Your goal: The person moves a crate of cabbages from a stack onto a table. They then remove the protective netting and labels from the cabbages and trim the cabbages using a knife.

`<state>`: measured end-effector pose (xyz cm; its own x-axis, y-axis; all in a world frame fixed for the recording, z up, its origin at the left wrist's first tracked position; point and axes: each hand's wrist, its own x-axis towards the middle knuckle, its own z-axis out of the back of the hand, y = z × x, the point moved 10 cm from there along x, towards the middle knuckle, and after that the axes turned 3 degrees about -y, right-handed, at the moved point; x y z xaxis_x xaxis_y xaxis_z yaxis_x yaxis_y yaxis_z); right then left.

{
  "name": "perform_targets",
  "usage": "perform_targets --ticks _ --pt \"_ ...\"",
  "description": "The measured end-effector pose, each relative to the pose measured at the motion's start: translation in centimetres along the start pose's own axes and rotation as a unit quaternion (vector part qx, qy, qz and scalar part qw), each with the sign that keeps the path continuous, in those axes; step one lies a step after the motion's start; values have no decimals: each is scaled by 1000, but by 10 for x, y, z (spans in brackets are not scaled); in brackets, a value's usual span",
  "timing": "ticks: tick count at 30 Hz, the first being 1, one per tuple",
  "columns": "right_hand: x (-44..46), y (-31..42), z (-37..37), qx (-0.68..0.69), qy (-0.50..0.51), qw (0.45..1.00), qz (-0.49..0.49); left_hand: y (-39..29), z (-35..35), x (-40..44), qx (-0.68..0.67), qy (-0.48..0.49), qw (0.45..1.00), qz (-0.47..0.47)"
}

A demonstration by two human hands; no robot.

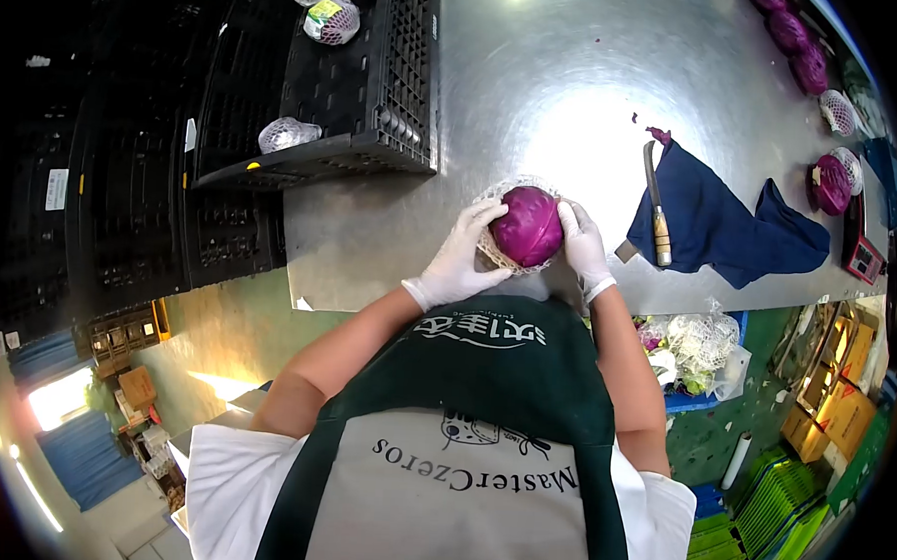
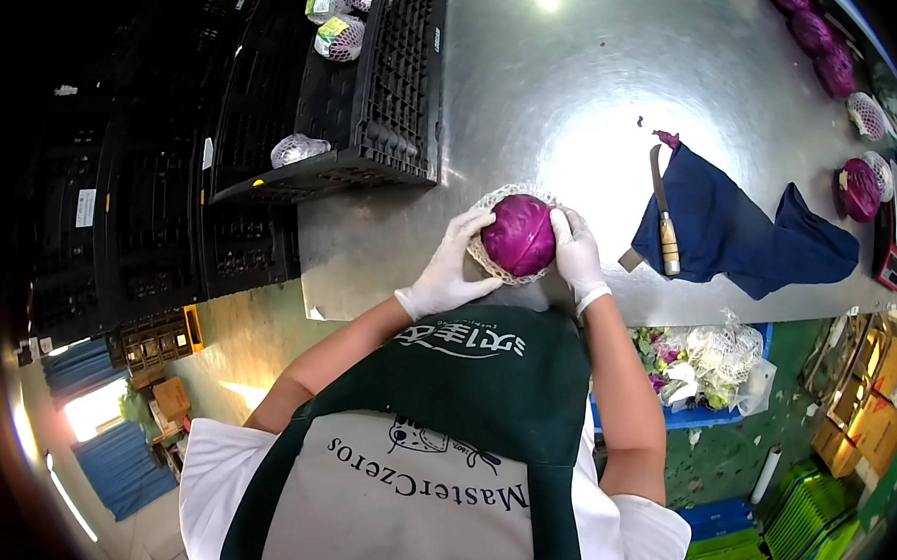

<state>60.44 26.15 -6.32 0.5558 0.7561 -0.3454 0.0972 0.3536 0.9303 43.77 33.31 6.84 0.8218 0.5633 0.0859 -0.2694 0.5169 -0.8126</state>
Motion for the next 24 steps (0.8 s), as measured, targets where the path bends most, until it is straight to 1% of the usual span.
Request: perform_targets --ticks 1,3,4,5,6,7,8,9,11,12,15,16,17,18,19,22,23,24 --pt "1 2 0 18 1 1000 -14 3 -6 6 19 7 1000 -8" --pt "-2 8 14 4 -17 999 -39 5 -17 20 24 6 999 -21" --pt "-5 23 24 -4 -26 998 -50 4 -21 27 25 5 999 -28" --pt "-8 39 41 20 -42 996 -75 2 -25 34 30 10 999 -23" --pt "-8 52 64 63 -101 993 -24 1 -28 40 35 14 999 -17" --pt "-8 83 98 -230 -191 940 166 -1 -32 46 40 19 999 -10" --pt "-18 104 116 -357 -276 867 210 -1 -34 51 60 12 998 0" --pt "-20 110 128 -388 -297 850 194 -1 -36 56 51 10 999 13" --pt "-9 73 148 -455 -268 847 59 -7 -38 68 34 8 999 40" --pt "-7 58 153 -452 -259 848 98 -9 -41 73 27 19 998 47" --pt "2 36 170 -377 -230 895 59 -6 -47 85 11 20 998 54" --pt "-1 45 175 -347 -256 900 70 -3 -50 85 -4 22 998 64" --pt "-3 49 177 -322 -263 905 87 -1 -52 85 22 22 998 59" --pt "-2 42 175 -179 -246 950 64 1 -54 84 46 22 997 54" --pt "-5 44 164 -32 -224 973 39 3 -57 82 71 23 996 50" --pt "-20 73 114 13 -163 985 56 24 -44 66 12 -66 989 129" --pt "-36 95 88 78 -138 987 -8 46 -54 55 -31 -26 978 204" --pt "-41 106 81 -20 -157 986 43 68 -63 41 -73 13 958 278"
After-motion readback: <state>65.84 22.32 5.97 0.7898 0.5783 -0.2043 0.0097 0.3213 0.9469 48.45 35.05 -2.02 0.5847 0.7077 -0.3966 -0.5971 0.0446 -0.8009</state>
